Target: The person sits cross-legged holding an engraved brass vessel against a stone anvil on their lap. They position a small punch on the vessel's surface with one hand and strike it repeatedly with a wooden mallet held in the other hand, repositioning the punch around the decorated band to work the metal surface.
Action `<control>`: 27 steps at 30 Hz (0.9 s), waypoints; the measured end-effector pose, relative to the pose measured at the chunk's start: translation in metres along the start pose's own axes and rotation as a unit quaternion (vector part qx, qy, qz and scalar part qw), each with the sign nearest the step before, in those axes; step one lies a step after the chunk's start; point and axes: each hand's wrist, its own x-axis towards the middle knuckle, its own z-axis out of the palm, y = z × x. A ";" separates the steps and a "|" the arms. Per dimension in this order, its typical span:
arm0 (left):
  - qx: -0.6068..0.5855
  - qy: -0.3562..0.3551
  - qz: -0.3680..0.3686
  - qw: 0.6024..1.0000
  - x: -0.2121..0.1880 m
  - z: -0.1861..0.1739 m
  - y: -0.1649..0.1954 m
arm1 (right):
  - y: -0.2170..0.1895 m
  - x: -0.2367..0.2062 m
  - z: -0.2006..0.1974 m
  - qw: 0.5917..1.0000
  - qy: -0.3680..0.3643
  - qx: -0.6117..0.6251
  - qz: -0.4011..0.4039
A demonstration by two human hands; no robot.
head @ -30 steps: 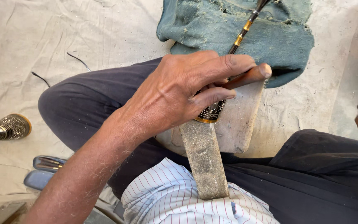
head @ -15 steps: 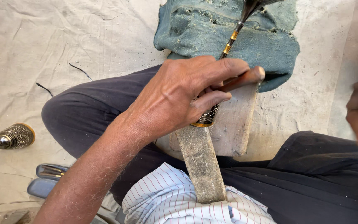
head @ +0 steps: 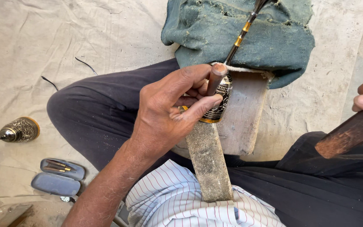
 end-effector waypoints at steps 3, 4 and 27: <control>-0.009 0.001 -0.013 1.000 -0.003 0.003 -0.001 | 0.007 0.000 0.000 1.000 0.003 -0.009 0.010; -0.016 0.001 -0.020 1.000 -0.004 0.003 -0.002 | 0.011 -0.001 0.000 1.000 0.003 -0.011 0.012; -0.059 0.015 -0.056 0.997 -0.010 -0.002 0.002 | -0.024 -0.021 0.014 0.993 0.017 0.107 -0.054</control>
